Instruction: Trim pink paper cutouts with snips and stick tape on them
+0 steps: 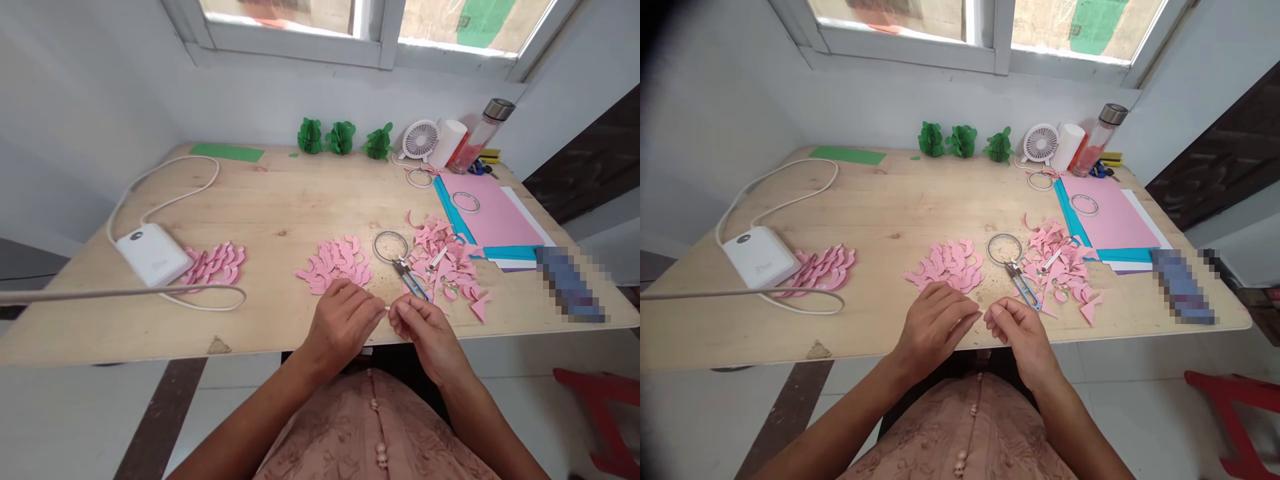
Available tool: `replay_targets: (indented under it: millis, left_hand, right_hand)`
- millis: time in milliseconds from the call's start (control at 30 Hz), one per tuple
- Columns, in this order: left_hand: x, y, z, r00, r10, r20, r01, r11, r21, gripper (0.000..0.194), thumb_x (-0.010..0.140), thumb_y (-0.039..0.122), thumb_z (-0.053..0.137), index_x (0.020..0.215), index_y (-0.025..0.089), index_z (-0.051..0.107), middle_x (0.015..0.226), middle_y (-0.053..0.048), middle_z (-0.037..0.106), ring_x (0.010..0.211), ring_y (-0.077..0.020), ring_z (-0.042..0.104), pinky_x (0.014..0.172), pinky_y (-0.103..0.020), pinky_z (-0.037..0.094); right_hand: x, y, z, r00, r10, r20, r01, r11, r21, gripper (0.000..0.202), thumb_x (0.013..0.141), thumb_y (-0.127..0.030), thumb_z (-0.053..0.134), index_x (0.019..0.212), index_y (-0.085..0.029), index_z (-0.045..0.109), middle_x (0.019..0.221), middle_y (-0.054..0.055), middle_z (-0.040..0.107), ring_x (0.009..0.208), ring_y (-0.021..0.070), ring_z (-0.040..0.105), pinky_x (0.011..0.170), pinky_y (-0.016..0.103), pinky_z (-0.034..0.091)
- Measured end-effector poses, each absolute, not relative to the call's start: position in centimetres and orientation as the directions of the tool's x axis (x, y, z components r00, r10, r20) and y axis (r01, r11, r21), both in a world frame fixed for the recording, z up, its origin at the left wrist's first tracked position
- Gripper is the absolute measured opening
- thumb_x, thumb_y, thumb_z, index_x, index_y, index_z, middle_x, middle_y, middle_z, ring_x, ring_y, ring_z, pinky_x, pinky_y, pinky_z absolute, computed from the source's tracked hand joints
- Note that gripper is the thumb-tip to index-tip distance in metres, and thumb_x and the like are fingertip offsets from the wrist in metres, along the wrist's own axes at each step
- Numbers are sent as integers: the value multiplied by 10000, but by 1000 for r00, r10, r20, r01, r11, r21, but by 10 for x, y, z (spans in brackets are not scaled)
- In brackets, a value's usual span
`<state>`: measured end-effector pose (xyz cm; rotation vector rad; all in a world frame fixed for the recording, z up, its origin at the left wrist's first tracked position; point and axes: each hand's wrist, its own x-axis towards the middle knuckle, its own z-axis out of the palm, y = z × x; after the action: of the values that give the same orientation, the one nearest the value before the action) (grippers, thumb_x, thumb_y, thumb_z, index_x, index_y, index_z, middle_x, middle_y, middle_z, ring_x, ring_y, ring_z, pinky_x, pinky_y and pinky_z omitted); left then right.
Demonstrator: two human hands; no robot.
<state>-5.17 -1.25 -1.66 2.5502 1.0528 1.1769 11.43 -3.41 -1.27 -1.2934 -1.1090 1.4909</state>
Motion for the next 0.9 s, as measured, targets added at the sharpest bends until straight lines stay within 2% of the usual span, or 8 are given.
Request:
replay_targets:
  millis: [133, 267, 400, 633, 800, 900]
  left_hand:
    - [-55, -11, -17, 523, 606, 600, 547, -778, 308, 74, 866, 138, 491, 864, 168, 559, 716, -21, 642, 700, -145, 535, 777, -329, 376]
    - [-56, -11, -16, 541, 594, 595, 552, -785, 282, 98, 874, 144, 480, 885, 171, 574, 767, -37, 658, 778, -160, 566, 827, -350, 371]
    - [-57, -10, -12, 556, 574, 601, 523, -804, 283, 139, 893, 154, 447, 869, 184, 581, 782, -41, 662, 812, -164, 587, 837, -355, 381]
    - [-60, -7, -11, 619, 502, 604, 531, -834, 149, 147, 906, 162, 430, 834, 176, 558, 744, -30, 651, 791, -160, 583, 810, -350, 404]
    - [-64, -7, -15, 605, 528, 596, 551, -818, 165, 98, 894, 216, 483, 828, 180, 546, 738, -22, 653, 786, -158, 588, 817, -349, 410]
    - [-71, -9, -19, 543, 577, 610, 563, -789, 245, 69, 864, 241, 544, 837, 179, 547, 728, -17, 659, 763, -159, 591, 797, -343, 424]
  right_hand:
    - [113, -34, -13, -118, 955, -271, -67, -280, -958, 284, 786, -405, 591, 635, -169, 544, 608, -14, 509, 543, 92, 399, 492, 214, 305]
    - [112, -34, -15, -134, 949, -287, -58, -296, -953, 253, 779, -361, 599, 631, -167, 534, 597, -28, 493, 530, 84, 373, 493, 220, 275]
    - [111, -33, -16, -132, 941, -311, -47, -320, -946, 229, 766, -316, 590, 607, -172, 510, 569, -43, 452, 520, 84, 341, 484, 226, 244]
    - [110, -33, -18, -125, 937, -325, -21, -330, -944, 167, 737, -243, 563, 595, -179, 504, 563, -43, 436, 530, 91, 334, 493, 236, 236]
    - [109, -32, -19, -113, 937, -332, -12, -335, -942, 151, 718, -223, 561, 582, -180, 513, 554, -42, 436, 531, 92, 336, 498, 236, 240]
    - [109, -32, -20, -94, 935, -341, -34, -346, -938, 155, 717, -249, 585, 592, -178, 528, 558, -39, 458, 527, 90, 346, 500, 231, 254]
